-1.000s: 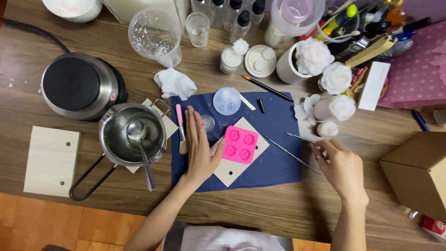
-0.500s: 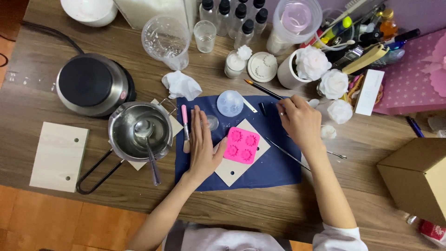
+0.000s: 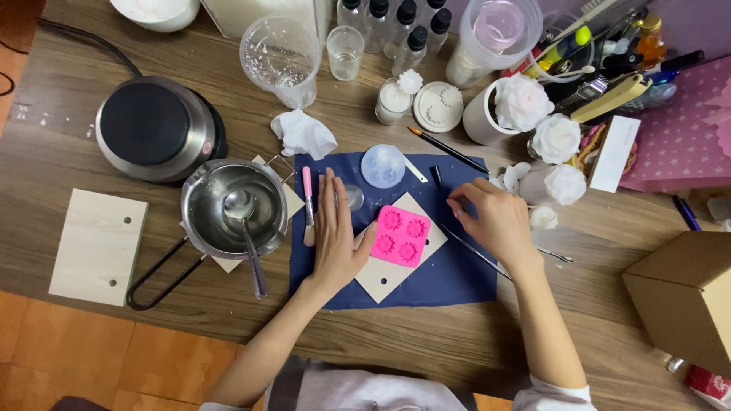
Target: Pouring melted wax into a silicone mold and carefully adding small decorative wax pieces into the liquid.
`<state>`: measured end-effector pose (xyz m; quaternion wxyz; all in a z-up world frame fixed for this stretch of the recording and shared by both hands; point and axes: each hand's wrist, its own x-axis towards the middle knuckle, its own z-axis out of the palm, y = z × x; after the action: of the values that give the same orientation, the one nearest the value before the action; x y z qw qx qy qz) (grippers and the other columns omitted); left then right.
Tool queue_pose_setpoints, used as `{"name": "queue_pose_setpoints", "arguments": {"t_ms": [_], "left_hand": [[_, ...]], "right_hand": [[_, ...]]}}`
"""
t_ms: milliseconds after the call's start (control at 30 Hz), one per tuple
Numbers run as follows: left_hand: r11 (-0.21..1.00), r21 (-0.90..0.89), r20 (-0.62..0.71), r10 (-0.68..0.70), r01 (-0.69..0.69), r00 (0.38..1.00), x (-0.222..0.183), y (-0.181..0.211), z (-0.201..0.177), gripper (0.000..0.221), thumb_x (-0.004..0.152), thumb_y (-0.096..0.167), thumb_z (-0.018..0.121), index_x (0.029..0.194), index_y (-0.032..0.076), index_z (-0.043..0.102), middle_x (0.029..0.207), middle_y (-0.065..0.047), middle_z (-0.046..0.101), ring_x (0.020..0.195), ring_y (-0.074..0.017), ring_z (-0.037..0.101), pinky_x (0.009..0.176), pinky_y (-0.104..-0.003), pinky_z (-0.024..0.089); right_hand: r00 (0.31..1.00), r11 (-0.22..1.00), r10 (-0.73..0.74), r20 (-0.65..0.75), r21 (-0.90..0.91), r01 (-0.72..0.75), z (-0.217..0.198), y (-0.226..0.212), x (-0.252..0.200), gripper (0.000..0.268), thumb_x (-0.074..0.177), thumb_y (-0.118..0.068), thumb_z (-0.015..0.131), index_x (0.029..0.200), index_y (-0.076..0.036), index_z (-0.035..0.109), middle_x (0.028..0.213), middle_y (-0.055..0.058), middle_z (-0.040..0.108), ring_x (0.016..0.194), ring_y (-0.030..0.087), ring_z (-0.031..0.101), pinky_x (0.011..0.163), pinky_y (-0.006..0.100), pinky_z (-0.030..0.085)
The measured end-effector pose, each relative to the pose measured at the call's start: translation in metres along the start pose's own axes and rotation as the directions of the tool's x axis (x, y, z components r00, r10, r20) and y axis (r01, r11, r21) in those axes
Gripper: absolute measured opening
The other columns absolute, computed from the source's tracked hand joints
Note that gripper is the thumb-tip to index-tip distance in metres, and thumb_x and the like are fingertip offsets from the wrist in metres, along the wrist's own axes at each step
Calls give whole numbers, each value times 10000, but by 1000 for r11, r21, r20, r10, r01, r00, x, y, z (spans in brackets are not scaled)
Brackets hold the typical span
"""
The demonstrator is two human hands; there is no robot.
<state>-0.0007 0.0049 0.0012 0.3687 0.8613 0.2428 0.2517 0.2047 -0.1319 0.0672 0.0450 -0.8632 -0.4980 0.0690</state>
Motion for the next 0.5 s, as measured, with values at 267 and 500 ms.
{"name": "queue_pose_setpoints", "arguments": {"t_ms": [267,500], "left_hand": [[1000,0,-5,-10,10,1000,0,0,-1,823,891,255,568,1453,-87,73,1509,-311,61,1394,-486,55,1089,-543,178],[1000,-9,10,-23,23,1000,1,1,-2,817,888,244,569,1453,-86,78,1511,-304,70,1397,-480,68,1080,-541,193]], "right_hand": [[995,999,13,-94,-44,-17,9,-6,23,126,779,-289,737,870,-237,667,743,-95,598,659,161,649,574,264,502],[993,999,15,-120,41,-10,8,-16,25,77,850,-288,699,822,-220,674,702,-79,586,625,171,636,577,263,494]]}}
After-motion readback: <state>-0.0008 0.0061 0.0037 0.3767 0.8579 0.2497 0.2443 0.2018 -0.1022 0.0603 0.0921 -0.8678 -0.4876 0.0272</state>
